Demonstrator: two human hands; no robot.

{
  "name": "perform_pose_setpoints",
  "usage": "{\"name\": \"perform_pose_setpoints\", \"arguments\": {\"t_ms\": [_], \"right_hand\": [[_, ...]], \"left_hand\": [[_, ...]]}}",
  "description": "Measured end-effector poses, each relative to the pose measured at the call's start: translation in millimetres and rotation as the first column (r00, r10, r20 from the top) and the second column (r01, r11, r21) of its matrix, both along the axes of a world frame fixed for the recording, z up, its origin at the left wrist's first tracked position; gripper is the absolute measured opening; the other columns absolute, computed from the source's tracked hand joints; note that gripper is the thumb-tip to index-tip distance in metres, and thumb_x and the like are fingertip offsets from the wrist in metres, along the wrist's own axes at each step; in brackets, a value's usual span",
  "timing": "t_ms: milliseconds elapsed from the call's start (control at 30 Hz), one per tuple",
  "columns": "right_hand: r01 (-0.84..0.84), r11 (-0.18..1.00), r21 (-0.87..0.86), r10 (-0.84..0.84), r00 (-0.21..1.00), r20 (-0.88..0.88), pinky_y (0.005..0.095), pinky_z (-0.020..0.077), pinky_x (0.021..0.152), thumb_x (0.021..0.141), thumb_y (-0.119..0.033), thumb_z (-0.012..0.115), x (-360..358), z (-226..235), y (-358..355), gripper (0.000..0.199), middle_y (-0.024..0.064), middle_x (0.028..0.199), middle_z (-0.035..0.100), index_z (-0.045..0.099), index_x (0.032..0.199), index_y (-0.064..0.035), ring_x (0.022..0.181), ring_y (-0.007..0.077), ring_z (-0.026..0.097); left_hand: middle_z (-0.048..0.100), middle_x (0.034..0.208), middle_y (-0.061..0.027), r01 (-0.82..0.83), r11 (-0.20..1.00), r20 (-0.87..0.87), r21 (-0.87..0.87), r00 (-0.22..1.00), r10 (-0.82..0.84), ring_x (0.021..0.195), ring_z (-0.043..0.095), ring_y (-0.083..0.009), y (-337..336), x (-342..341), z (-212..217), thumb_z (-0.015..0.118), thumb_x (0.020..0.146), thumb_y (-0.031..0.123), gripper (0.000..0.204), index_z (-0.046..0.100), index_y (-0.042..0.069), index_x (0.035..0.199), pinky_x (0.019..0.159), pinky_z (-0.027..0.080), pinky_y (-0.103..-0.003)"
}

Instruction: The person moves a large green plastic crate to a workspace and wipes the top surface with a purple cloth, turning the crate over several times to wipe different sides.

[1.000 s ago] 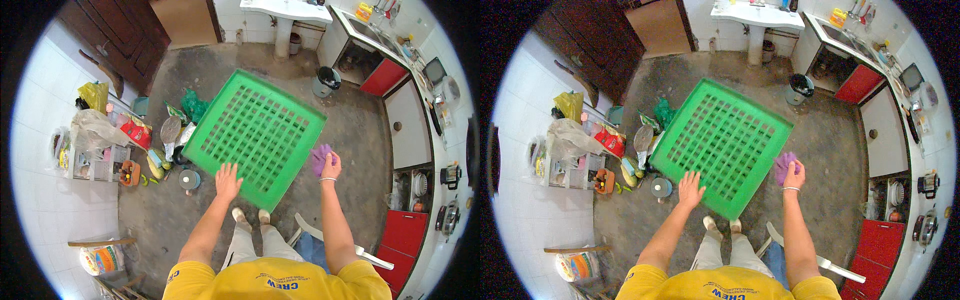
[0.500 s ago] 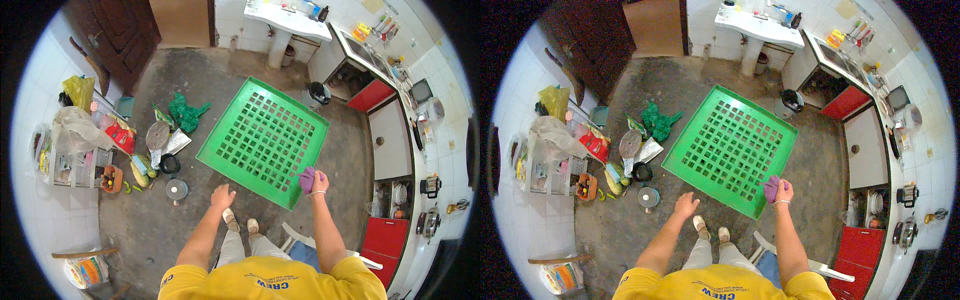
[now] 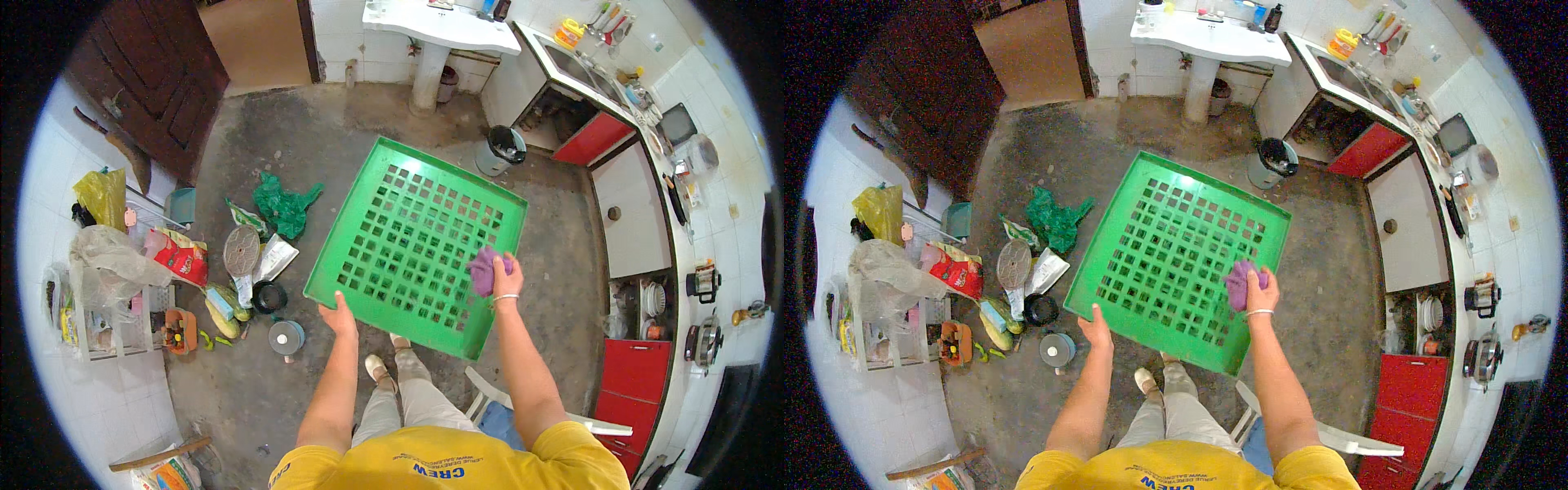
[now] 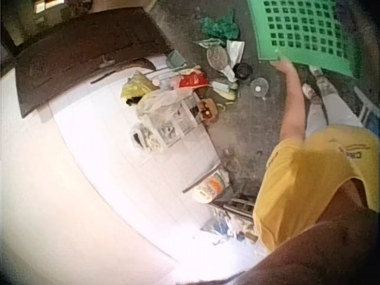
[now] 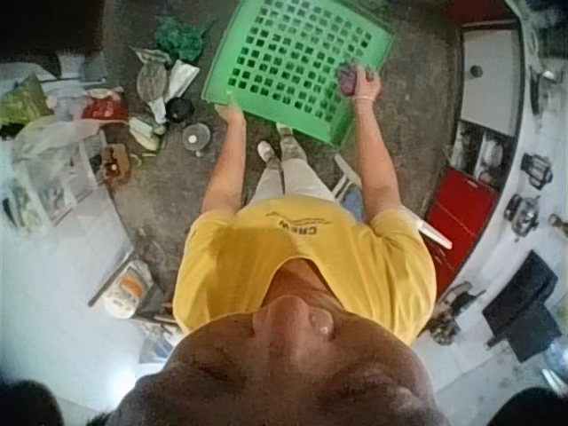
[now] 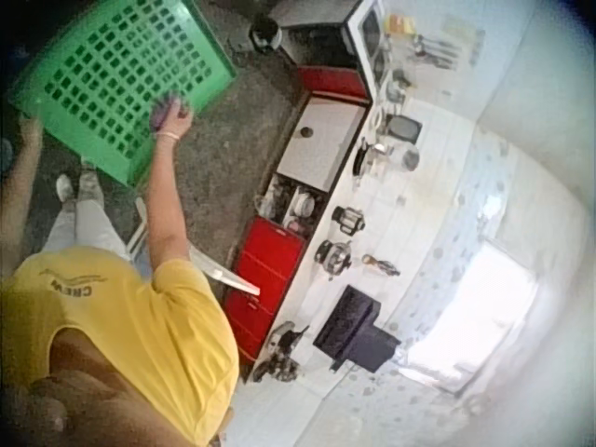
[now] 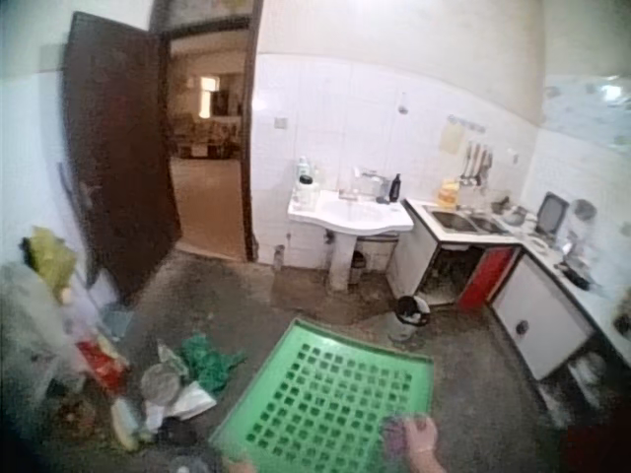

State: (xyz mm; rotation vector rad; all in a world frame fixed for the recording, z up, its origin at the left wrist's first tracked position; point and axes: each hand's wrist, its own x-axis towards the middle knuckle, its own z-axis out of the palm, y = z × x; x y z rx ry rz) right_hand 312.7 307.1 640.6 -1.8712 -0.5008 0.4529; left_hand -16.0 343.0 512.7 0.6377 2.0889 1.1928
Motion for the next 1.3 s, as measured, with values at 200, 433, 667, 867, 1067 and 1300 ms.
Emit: {"name": "perform_pose_setpoints", "arguments": {"t_ms": [200, 433, 667, 867, 1067, 1300], "right_hand": [[-0.248, 0.969, 0.005, 0.183, 0.728, 0.661, 0.0365, 0.0368, 0.094, 0.069, -0.009, 0.067, 32, 18, 115, 0.057, 0.0170, 0.119, 0.046, 0.044, 0.121, -0.0030, 0.111, 0.0298, 0.045], [-0.029, 0.947, -0.321, 0.263, 0.646, 0.717, 0.0402, 0.0362, 0.092, 0.066, -0.006, 0.064, 44, -90, 182, 0.044, 0.0147, 0.116, 0.050, 0.053, 0.109, -0.0083, 0.107, 0.0325, 0.046], [-0.556, 0.825, -0.097, 0.450, 0.544, 0.708, 0.0401, 0.0417, 0.086, 0.073, -0.003, 0.056, -80, -76, 319, 0.026, 0.0124, 0.103, 0.057, 0.058, 0.098, -0.0091, 0.095, 0.0322, 0.053], [-0.677, 0.644, -0.356, 0.741, 0.439, 0.507, 0.0438, 0.0402, 0.086, 0.068, 0.002, 0.053, -151, -87, 293, 0.033, 0.0183, 0.103, 0.054, 0.053, 0.101, -0.0025, 0.091, 0.0357, 0.052], [-0.922, 0.316, -0.223, 0.809, 0.139, 0.571, 0.0405, 0.0445, 0.081, 0.069, 0.001, 0.054, -180, -74, 159, 0.032, 0.0133, 0.102, 0.056, 0.056, 0.100, -0.0074, 0.091, 0.0289, 0.056], [-0.752, 0.629, 0.199, 0.778, 0.609, -0.155, 0.0315, 0.0368, 0.094, 0.088, -0.019, 0.048, -104, -36, 263, 0.039, 0.0113, 0.115, 0.051, 0.042, 0.123, -0.0015, 0.106, 0.0193, 0.048]], "left_hand": [[0.047, 0.114, -0.0224, -0.187, 0.974, 0.112, 0.125, 0.978, 0.174, 0.101, 0.049, -0.0317, 14, 8, -4, 0.049, 0.088, 0.016, 0.045, 0.031, -0.007, 0.122, 0.087, 0.038, -0.039], [0.042, 0.118, -0.0234, -0.039, 0.991, -0.088, 0.125, 0.995, 0.050, 0.105, 0.045, -0.0331, 13, 12, 10, 0.044, 0.090, 0.017, 0.044, 0.028, -0.006, 0.124, 0.090, 0.035, -0.039], [0.039, 0.120, -0.0249, -0.043, 0.997, -0.096, 0.063, 0.994, 0.049, 0.107, 0.043, -0.0334, -4, 13, 11, 0.044, 0.091, 0.021, 0.048, 0.026, -0.006, 0.126, 0.091, 0.034, -0.039], [0.038, 0.120, -0.0267, -0.065, 0.997, -0.166, -0.038, 0.984, 0.058, 0.108, 0.042, -0.0354, 1, 12, 8, 0.038, 0.093, 0.029, 0.051, 0.027, -0.008, 0.126, 0.092, 0.033, -0.041], [0.038, 0.121, -0.0276, -0.065, 0.994, -0.084, 0.084, 0.994, 0.072, 0.108, 0.042, -0.0362, 3, 15, 19, 0.034, 0.094, 0.033, 0.053, 0.026, -0.009, 0.126, 0.091, 0.033, -0.042], [0.038, 0.122, -0.0261, -0.047, 0.999, -0.073, 0.013, 0.996, 0.048, 0.109, 0.042, -0.0347, 6, 13, 19, 0.035, 0.094, 0.032, 0.052, 0.025, -0.006, 0.127, 0.092, 0.033, -0.040]]}}
